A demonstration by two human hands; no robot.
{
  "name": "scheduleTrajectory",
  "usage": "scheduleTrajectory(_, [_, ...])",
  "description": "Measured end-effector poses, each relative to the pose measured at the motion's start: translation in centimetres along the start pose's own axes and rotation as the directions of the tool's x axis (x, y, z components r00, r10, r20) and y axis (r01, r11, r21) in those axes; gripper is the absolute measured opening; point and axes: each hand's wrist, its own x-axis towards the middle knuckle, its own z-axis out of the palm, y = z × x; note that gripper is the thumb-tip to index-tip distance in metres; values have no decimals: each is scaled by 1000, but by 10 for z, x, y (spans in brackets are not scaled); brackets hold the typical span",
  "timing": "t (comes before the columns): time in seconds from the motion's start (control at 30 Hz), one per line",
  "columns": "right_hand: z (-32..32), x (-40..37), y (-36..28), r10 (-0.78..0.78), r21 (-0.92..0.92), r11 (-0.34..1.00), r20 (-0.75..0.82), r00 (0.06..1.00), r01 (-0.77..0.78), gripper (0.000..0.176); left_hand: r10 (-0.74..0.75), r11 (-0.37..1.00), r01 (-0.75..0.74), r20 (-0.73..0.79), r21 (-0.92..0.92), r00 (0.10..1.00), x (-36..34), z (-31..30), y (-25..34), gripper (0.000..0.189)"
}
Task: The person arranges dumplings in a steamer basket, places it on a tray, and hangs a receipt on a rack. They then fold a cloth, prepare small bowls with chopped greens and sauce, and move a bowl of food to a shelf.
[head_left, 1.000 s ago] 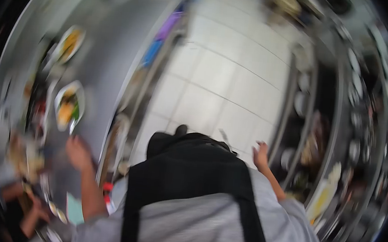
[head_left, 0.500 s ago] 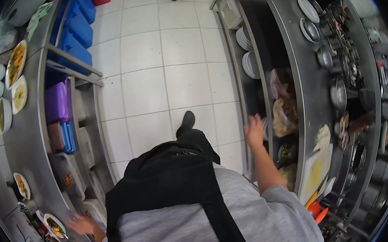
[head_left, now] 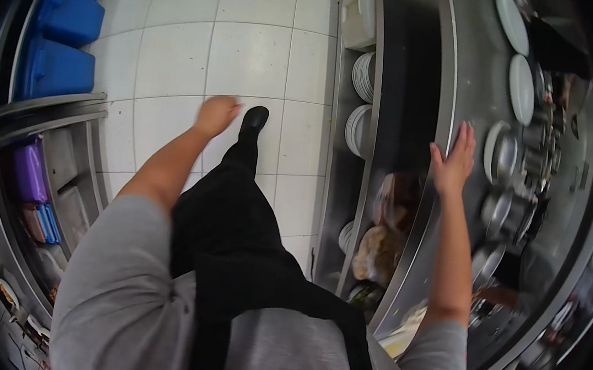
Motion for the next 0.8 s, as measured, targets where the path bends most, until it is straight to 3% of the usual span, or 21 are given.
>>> scheduleTrajectory(0.07, [-5,11,-8,32,27,999,42,999,-33,89,-96,979,116,125,-168,987,114,49,52,37])
scheduleTrajectory(0.1, [-3,14,-8,29,30,999,36,999,-30,89,-29,964,74,176,-255,984,162,63,76,57])
scheduleTrajectory(0.17, [-3,23,-9,21,85,996,56,998,-26,89,60,949,-29,89,-313,994,246,121,117,62])
scheduleTrajectory(0.3, [-3,21,-1,52,98,993,135,989,-66,91,-134,807,294,325,-512,936,384,199,201,79])
scheduleTrajectory(0.37, [-5,21,3,62,90,993,171,983,-79,93,-174,769,343,340,-539,924,433,221,234,78])
scheduleTrajectory(0.57, [-14,4,22,107,3,994,279,954,-112,103,-236,753,470,477,-460,846,480,250,269,70])
scheduleTrajectory(0.63, [-15,-1,31,66,41,996,263,962,-80,103,-245,645,496,458,-582,855,478,254,266,77])
scheduleTrajectory(0.67, [-16,-5,34,46,63,996,251,967,-64,103,-248,649,498,459,-575,853,474,257,266,77])
scheduleTrajectory(0.73, [-10,-9,39,4,110,994,202,979,-26,102,-288,667,426,317,-611,904,468,252,267,84])
scheduleTrajectory(0.8, [-11,-12,41,-23,143,990,165,986,-1,102,-205,665,393,351,-635,914,466,236,259,84])
